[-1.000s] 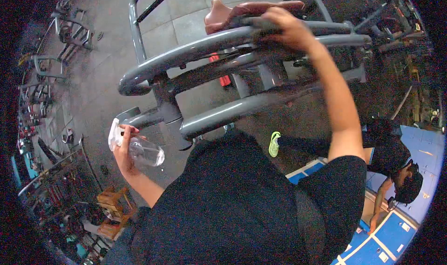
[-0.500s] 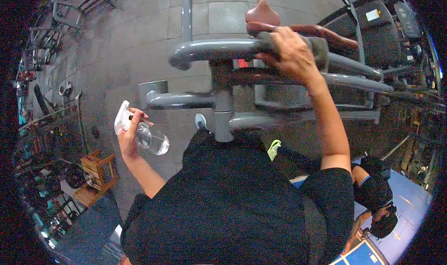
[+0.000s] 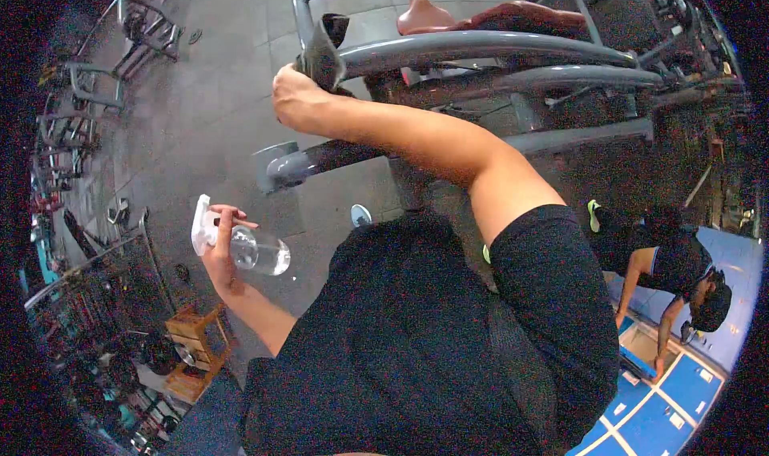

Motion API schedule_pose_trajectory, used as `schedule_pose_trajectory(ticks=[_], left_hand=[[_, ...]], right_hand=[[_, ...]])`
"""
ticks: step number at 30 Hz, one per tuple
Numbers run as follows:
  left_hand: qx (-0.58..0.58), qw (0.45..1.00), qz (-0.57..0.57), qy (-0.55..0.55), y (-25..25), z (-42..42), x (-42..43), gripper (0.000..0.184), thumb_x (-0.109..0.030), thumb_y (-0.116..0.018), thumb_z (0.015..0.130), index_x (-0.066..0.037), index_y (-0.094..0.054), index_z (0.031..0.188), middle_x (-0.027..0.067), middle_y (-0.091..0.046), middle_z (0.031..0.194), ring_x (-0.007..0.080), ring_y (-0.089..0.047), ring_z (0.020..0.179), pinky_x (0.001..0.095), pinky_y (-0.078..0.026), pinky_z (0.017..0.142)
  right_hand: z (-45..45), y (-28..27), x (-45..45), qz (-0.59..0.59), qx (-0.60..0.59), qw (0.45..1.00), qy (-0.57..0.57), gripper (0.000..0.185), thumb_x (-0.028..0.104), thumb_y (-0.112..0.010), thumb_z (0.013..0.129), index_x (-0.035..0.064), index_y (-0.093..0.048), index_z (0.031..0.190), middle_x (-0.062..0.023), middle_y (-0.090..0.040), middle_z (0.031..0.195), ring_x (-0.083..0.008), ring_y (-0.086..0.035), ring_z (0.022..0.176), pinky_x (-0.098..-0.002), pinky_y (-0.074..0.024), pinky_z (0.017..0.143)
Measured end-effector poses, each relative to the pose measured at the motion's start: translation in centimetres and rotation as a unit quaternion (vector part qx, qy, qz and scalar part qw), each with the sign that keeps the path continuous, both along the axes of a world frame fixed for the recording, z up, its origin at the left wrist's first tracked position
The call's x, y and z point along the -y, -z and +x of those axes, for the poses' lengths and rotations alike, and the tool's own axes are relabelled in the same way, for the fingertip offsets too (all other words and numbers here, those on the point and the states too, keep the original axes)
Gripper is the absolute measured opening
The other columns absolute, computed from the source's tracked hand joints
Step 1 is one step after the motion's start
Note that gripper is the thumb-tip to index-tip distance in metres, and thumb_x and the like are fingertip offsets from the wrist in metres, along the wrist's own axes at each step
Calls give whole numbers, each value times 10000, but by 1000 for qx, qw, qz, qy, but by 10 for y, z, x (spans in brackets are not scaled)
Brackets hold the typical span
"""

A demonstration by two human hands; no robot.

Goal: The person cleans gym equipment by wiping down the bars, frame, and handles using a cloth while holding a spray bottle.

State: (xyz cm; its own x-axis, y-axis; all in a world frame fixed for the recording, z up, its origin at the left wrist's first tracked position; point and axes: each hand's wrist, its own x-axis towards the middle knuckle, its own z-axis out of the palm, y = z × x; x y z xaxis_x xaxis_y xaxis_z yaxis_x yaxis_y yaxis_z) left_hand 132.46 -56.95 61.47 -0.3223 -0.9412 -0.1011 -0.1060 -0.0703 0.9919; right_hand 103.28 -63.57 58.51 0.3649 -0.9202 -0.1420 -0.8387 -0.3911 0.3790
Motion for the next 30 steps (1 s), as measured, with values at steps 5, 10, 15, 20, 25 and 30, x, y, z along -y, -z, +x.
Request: schedule_pose_trajectory(ticks=[5, 10, 15, 20, 25, 30], left_hand=[[19, 1000, 9, -4, -2, 2, 2, 119, -128, -675, 1003, -12, -651, 1016, 87, -652, 898, 185, -681, 732, 326, -589, 655], [-13, 1000, 20, -2, -5, -3, -1, 116, -121, -674, 1001, -8, -653, 1020, 92, -653, 891, 188, -681, 731, 337, -600, 654], [-54, 998, 4, -25, -16, -14, -6, 166, -132, -709, 978, 11, -640, 1026, 106, -676, 859, 198, -698, 696, 325, -576, 640], [-34, 997, 47, -58, -1, -5, -2, 162, -148, -704, 989, -1, -641, 1017, 96, -683, 867, 184, -702, 715, 319, -575, 644], [-5, 994, 83, -71, 15, 7, -2, 250, -102, -684, 994, 9, -594, 1199, 73, -655, 943, 162, -673, 858, 358, -631, 659], [-29, 992, 80, -88, 29, 10, -3, 325, -110, -684, 997, 9, -570, 1277, 62, -646, 934, 150, -669, 851, 348, -630, 671]], right_hand=[[-63, -59, -42, -185, 289, 939, -9, 527, 468, -833, 758, 48, -672, 1033, -148, -681, 972, -351, -687, 992, -465, -553, 848], [-182, -75, -108, -179, 313, 933, 27, 687, 577, -809, 781, 40, -603, 1157, -184, -641, 1071, -402, -645, 1069, -481, -527, 928], [-301, -73, -173, -159, 310, 930, 117, 686, 316, -908, 726, 61, -627, 1298, -165, -629, 1321, -360, -587, 1283, -449, -468, 1093], [-318, -82, -165, -115, 265, 945, 152, 663, 344, -888, 728, 32, -604, 1240, -188, -635, 1241, -405, -602, 1199, -469, -485, 1036], [-222, -95, -101, -144, 220, 964, 45, 696, 495, -822, 797, 14, -571, 1232, -198, -623, 1141, -399, -623, 1075, -472, -520, 935], [-160, -108, -44, -78, 231, 970, -4, 691, 520, -807, 802, -13, -553, 1161, -193, -605, 1069, -385, -625, 1017, -461, -528, 883]])
